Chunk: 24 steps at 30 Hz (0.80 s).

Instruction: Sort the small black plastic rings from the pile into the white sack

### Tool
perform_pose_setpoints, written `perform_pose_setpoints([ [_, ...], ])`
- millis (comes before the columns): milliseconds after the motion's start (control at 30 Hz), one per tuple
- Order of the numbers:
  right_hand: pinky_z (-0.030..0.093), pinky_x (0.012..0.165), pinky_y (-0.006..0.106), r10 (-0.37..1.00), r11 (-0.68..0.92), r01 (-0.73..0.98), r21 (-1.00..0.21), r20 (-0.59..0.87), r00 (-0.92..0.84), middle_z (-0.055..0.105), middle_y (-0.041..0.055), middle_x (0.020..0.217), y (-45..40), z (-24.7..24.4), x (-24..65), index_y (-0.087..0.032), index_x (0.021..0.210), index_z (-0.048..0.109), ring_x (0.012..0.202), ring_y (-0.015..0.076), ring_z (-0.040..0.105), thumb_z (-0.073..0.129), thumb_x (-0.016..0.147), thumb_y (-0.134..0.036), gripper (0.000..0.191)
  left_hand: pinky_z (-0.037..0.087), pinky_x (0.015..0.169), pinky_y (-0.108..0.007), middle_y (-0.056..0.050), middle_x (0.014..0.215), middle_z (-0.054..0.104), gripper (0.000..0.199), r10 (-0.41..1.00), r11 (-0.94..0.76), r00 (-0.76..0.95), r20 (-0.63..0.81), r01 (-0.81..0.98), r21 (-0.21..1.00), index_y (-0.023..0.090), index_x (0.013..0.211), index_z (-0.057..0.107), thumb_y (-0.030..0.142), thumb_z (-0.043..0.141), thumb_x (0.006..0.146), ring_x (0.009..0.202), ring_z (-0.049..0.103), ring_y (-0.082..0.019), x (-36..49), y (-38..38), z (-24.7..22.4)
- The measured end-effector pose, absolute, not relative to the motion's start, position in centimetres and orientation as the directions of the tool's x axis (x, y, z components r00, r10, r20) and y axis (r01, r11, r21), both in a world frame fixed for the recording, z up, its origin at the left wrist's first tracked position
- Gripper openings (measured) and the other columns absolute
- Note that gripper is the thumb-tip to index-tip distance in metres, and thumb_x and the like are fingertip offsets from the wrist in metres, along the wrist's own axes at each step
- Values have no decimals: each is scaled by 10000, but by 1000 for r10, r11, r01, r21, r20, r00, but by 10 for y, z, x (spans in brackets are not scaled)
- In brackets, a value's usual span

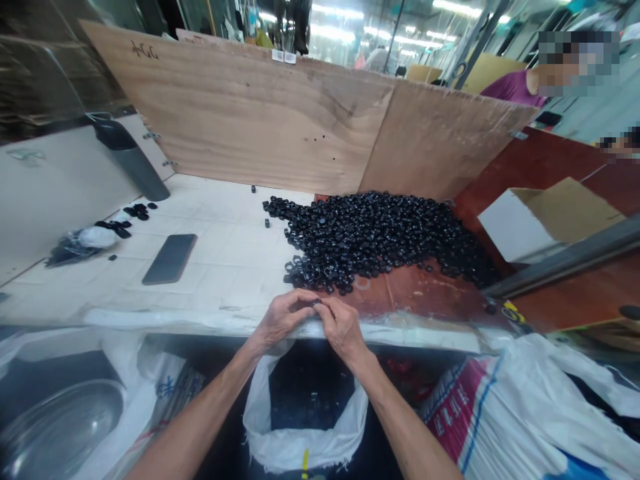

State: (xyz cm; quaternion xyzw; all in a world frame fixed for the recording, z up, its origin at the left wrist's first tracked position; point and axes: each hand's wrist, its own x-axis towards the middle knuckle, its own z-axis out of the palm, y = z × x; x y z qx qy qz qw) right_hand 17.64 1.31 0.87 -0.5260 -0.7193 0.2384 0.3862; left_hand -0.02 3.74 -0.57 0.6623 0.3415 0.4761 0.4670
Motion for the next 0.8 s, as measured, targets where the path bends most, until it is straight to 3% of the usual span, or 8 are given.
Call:
perform_pose_setpoints([
  [67, 488, 696, 284, 936, 344, 622, -703, 309, -168, 676, 38, 724, 15, 10, 176, -191, 804, 704, 673, 172, 627, 511, 959, -319, 279, 518, 883, -306, -68, 998, 714, 170, 897, -327, 315, 311, 0, 945, 152, 1007, 695, 238, 674, 862, 937, 663, -190, 0, 37, -5],
  [200, 497, 725, 282, 929, 356, 605, -713, 342, -144, 692, 68, 886, 12, 12, 176, -172, 1097, 675, 763, 181, 638, 529, 951, -318, 253, 514, 881, -295, -64, 1002, 719, 175, 907, -315, 298, 299, 6, 949, 153, 1018, 695, 215, 676, 855, 939, 665, -186, 0, 36, -2],
  [233, 494, 726, 283, 926, 363, 605, -709, 350, -144, 686, 71, 888, 10, 12, 176, -166, 1098, 671, 765, 180, 633, 534, 948, -320, 254, 514, 877, -294, -62, 996, 721, 169, 909, -314, 292, 297, 11, 949, 153, 1011, 696, 212, 676, 854, 933, 667, -185, 0, 36, -1],
  [333, 464, 666, 280, 926, 361, 652, -667, 341, -164, 629, 39, 713, 7, 15, 176, -168, 798, 684, 646, 158, 576, 529, 951, -332, 272, 519, 868, -297, -61, 980, 721, 158, 918, -307, 274, 287, 32, 951, 154, 994, 699, 215, 673, 850, 919, 667, -186, -1, 35, 0],
  [567, 452, 619, 258, 946, 311, 625, -716, 295, -133, 576, 0, 649, 7, 19, 175, -183, 725, 633, 579, 132, 516, 617, 892, -378, 257, 516, 870, -303, -59, 984, 715, 173, 925, -293, 268, 268, 57, 954, 160, 1012, 697, 192, 659, 846, 926, 664, -187, 0, 36, -4],
  [700, 487, 693, 264, 952, 294, 536, -792, 293, -91, 658, 50, 894, 9, 15, 172, -182, 1013, 651, 724, 161, 608, 598, 887, -315, 190, 520, 864, -303, -67, 999, 719, 187, 922, -289, 280, 269, 33, 957, 155, 1024, 691, 198, 661, 844, 932, 668, -190, -1, 37, -1],
  [800, 464, 636, 248, 978, 200, 532, -823, 202, -56, 656, 25, 770, 8, 16, 168, -190, 938, 652, 684, 164, 609, 555, 908, -322, 167, 522, 862, -310, -66, 984, 721, 181, 905, -316, 313, 289, 38, 948, 160, 1028, 686, 215, 651, 860, 925, 669, -190, -2, 37, -1],
])
